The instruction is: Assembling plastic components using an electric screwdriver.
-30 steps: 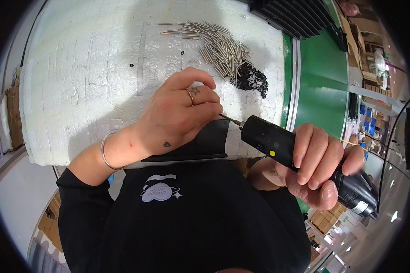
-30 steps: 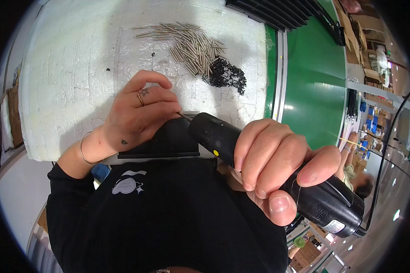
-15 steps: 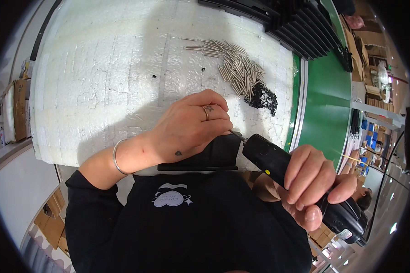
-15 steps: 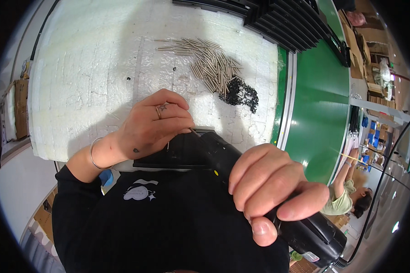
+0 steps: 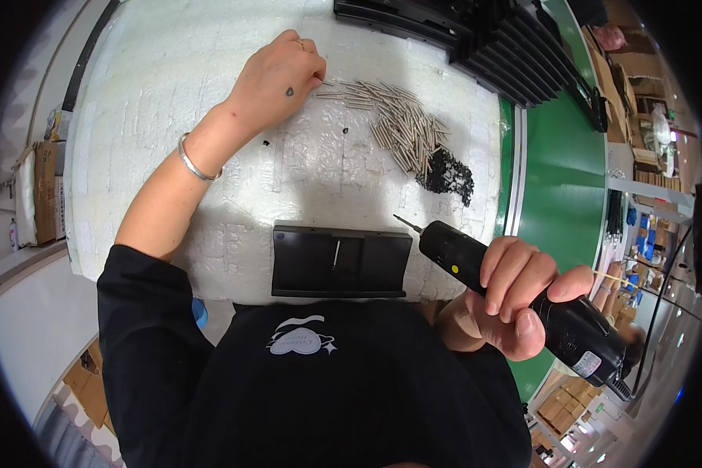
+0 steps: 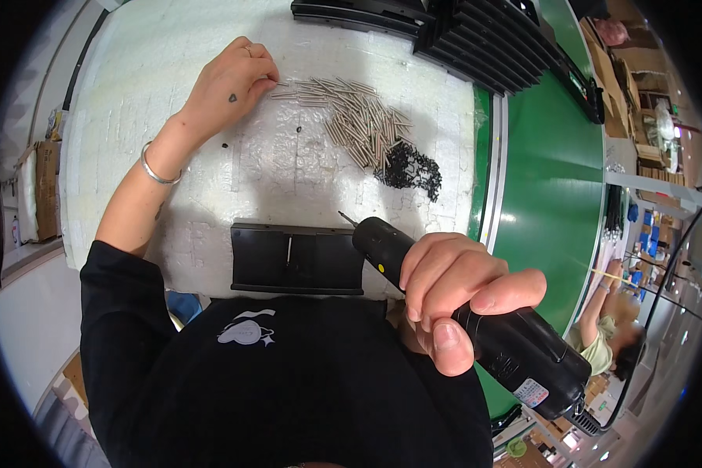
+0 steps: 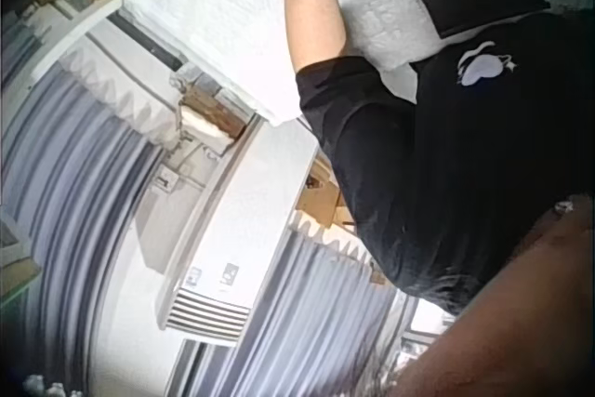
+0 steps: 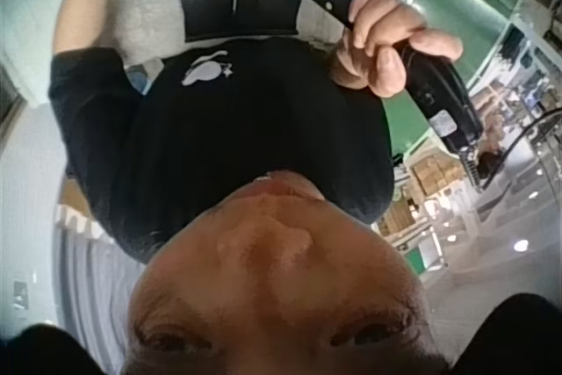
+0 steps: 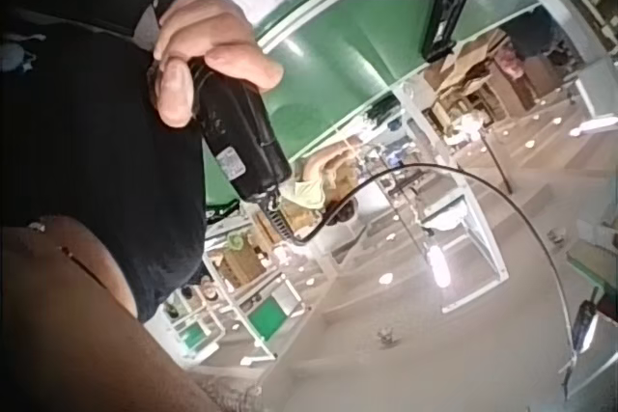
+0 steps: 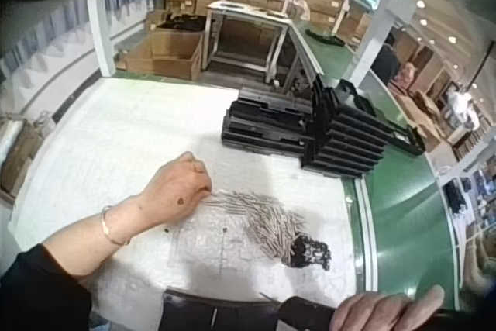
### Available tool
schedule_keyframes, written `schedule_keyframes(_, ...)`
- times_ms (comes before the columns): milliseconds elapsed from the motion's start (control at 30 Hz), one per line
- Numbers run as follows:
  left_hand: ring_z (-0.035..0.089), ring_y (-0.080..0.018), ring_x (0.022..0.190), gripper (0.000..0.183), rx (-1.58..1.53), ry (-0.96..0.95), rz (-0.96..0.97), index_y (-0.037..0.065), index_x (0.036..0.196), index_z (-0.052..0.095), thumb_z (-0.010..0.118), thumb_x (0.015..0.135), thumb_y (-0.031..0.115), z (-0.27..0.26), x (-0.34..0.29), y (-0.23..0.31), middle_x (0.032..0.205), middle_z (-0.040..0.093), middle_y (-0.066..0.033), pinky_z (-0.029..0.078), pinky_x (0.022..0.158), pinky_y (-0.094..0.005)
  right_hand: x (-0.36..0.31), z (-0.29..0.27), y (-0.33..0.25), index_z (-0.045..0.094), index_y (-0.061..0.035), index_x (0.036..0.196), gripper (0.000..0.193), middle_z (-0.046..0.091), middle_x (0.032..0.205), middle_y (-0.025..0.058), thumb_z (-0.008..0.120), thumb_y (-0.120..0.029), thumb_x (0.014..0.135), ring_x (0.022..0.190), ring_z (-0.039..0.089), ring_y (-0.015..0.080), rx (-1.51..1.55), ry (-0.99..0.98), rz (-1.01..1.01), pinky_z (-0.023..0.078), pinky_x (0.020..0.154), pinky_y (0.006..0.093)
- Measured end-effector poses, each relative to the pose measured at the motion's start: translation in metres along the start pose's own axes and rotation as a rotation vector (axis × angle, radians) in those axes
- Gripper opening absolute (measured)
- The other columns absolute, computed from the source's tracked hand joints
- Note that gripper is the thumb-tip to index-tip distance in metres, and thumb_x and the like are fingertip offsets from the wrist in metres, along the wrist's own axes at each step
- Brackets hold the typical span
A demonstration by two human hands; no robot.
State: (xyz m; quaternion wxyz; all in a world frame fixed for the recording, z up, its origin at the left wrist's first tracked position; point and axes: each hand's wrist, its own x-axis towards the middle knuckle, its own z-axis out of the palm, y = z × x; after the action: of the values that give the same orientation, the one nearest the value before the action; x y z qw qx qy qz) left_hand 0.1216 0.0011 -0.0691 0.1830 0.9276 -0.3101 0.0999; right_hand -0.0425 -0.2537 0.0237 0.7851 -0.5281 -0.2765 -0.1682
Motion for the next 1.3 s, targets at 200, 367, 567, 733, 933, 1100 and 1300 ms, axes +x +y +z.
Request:
schedule_keyframes(200, 0.059, -0.0264, 0.079, 0.019, -0.299, 0.135, 0.042, 0.007, 0.093, 0.069, 0.072, 0.075, 0.003, -0.034, -0.046, 0.066, 0.081, 0.066, -0.0058, 0.051, 0.071, -0.0353, -0.003, -0.002, -0.008, 0.045, -0.0126, 0.101, 0.027, 0.050, 0.058, -0.0053, 0.058, -0.010, 0.077, 0.048, 0.049, 0.0063, -0.039, -0.076, 0.005, 0.038, 0.049, 0.0210)
schedule_keyframes(367, 0.059, -0.0263, 0.077, 0.026, -0.500, 0.060, 0.019, 0.002, 0.087, 0.068, 0.077, 0.063, -0.002, -0.038, -0.102, 0.117, 0.082, 0.064, -0.0062, 0.051, 0.065, -0.0328, -0.010, 0.010, -0.004, 0.045, -0.0151, 0.098, 0.033, 0.055, 0.059, -0.0053, 0.071, -0.010, 0.079, 0.044, 0.051, 0.0062, -0.019, -0.162, 0.064, 0.043, 0.045, 0.0176)
schedule_keyframes(567, 0.059, -0.0264, 0.077, 0.029, -0.461, 0.106, -0.032, 0.003, 0.085, 0.069, 0.079, 0.059, -0.002, -0.024, -0.117, 0.132, 0.081, 0.063, -0.0055, 0.050, 0.064, -0.0328, -0.015, 0.016, 0.005, 0.044, -0.0087, 0.090, 0.030, 0.056, 0.061, 0.0041, 0.068, 0.001, 0.076, 0.047, 0.054, 0.0175, 0.107, -0.167, 0.096, 0.047, 0.046, 0.0300)
schedule_keyframes(733, 0.059, -0.0254, 0.077, 0.028, -0.479, 0.096, -0.038, 0.004, 0.084, 0.069, 0.079, 0.059, -0.002, -0.020, -0.116, 0.131, 0.079, 0.061, -0.0045, 0.050, 0.063, -0.0326, -0.017, 0.018, 0.006, 0.042, -0.0158, 0.096, 0.035, 0.054, 0.059, -0.0051, 0.073, -0.011, 0.080, 0.043, 0.051, 0.0074, -0.048, -0.181, 0.133, 0.045, 0.046, 0.0217)
schedule_keyframes(933, 0.058, -0.0231, 0.076, 0.021, -0.484, 0.136, -0.068, 0.004, 0.080, 0.066, 0.078, 0.062, 0.001, -0.016, -0.117, 0.131, 0.077, 0.059, -0.0028, 0.050, 0.060, -0.0310, -0.016, 0.018, 0.009, 0.041, -0.0160, 0.096, 0.036, 0.054, 0.059, -0.0044, 0.072, -0.009, 0.079, 0.043, 0.051, 0.0081, -0.036, -0.198, 0.142, 0.045, 0.045, 0.0228)
schedule_keyframes(1100, 0.058, -0.0248, 0.076, 0.024, -0.525, 0.133, -0.080, 0.003, 0.082, 0.068, 0.079, 0.061, -0.003, -0.014, -0.119, 0.131, 0.077, 0.062, -0.0047, 0.050, 0.061, -0.0319, -0.013, 0.020, 0.012, 0.040, -0.0158, 0.095, 0.035, 0.054, 0.059, -0.0046, 0.069, -0.008, 0.077, 0.044, 0.051, 0.0086, -0.064, -0.214, 0.161, 0.045, 0.045, 0.0239)
schedule_keyframes(1300, 0.058, -0.0260, 0.074, 0.024, -0.548, 0.137, -0.081, 0.002, 0.083, 0.068, 0.079, 0.061, -0.003, -0.012, -0.123, 0.130, 0.077, 0.062, -0.0056, 0.049, 0.061, -0.0326, 0.002, 0.024, 0.013, 0.038, -0.0140, 0.092, 0.035, 0.053, 0.059, -0.0025, 0.067, -0.005, 0.076, 0.044, 0.051, 0.0110, -0.076, -0.332, 0.238, 0.045, 0.045, 0.0258)
